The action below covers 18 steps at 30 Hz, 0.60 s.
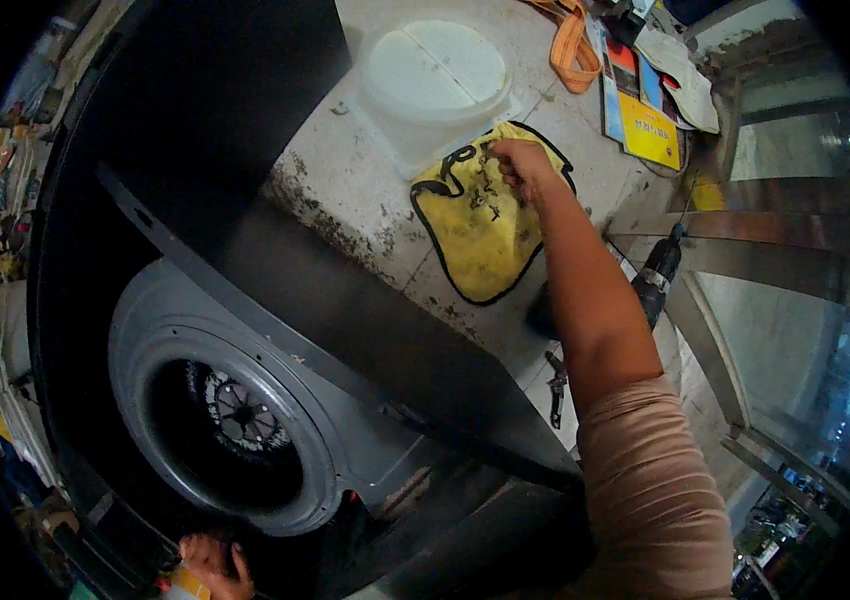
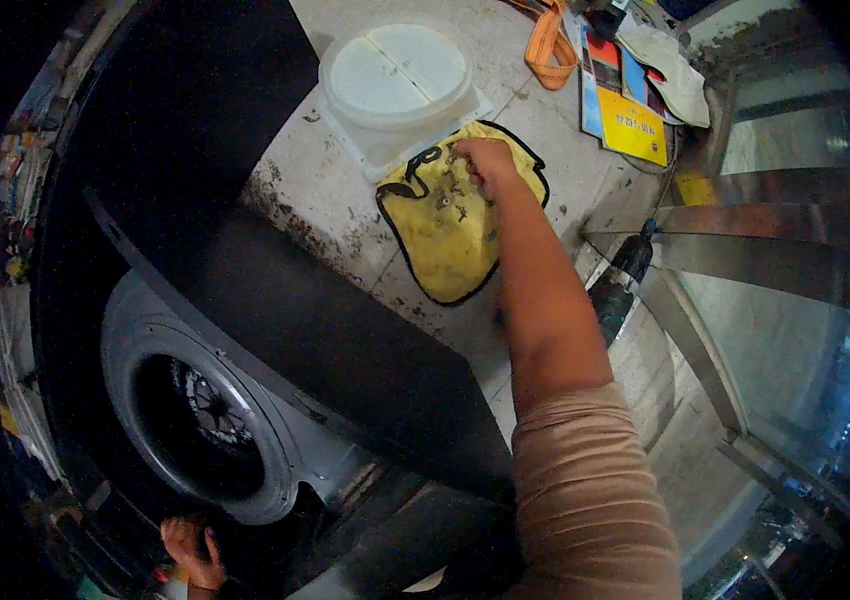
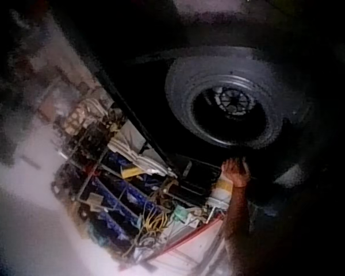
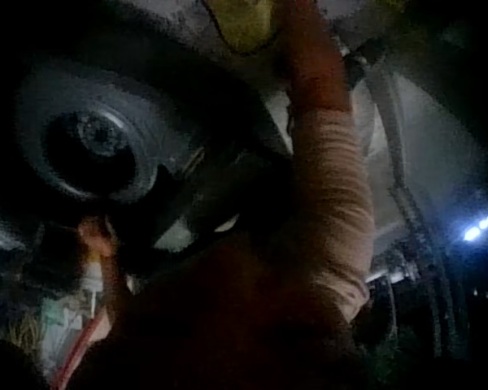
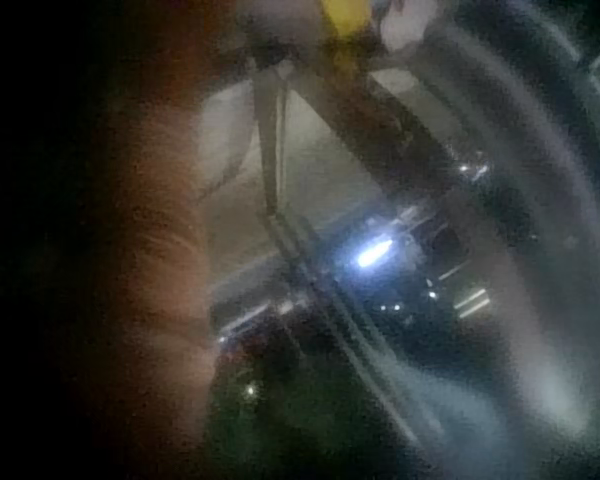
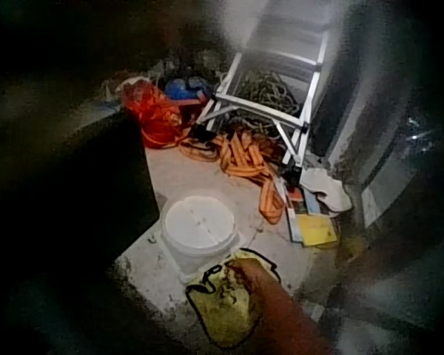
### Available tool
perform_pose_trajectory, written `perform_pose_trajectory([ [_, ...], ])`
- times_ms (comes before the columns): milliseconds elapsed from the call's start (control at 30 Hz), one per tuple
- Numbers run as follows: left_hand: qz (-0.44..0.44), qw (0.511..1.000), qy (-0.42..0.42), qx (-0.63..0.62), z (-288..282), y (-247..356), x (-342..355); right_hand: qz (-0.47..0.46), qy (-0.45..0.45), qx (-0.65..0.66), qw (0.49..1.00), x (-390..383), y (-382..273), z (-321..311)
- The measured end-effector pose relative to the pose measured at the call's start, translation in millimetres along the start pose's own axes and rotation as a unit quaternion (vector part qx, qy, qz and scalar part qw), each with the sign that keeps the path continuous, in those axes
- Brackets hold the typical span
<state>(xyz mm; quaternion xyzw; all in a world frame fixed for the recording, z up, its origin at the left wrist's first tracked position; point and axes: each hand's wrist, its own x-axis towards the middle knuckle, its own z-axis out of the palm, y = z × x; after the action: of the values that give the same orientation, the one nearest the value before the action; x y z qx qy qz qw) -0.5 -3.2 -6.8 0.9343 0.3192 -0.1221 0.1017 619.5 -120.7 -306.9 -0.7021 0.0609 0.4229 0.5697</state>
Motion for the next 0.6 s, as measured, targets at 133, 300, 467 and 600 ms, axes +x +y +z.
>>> perform_pose_trajectory([
  [133,0.015,1.0,-0.003,-0.009,-2,1,3,0.091,-0.194,0.252,0.944,-13,-7,-13],
  [300,-0.002,1.0,-0.001,-0.014,-6,11,8,0.096,-0.291,0.342,0.888,-20,-10,-10],
  [467,-0.001,1.0,-0.01,-0.006,0,-4,0,0.052,-0.088,0.228,0.968,6,-2,-32],
  [600,0.001,1.0,0.016,0.011,3,-3,-6,-0.085,0.15,-0.16,0.972,13,8,-11],
])
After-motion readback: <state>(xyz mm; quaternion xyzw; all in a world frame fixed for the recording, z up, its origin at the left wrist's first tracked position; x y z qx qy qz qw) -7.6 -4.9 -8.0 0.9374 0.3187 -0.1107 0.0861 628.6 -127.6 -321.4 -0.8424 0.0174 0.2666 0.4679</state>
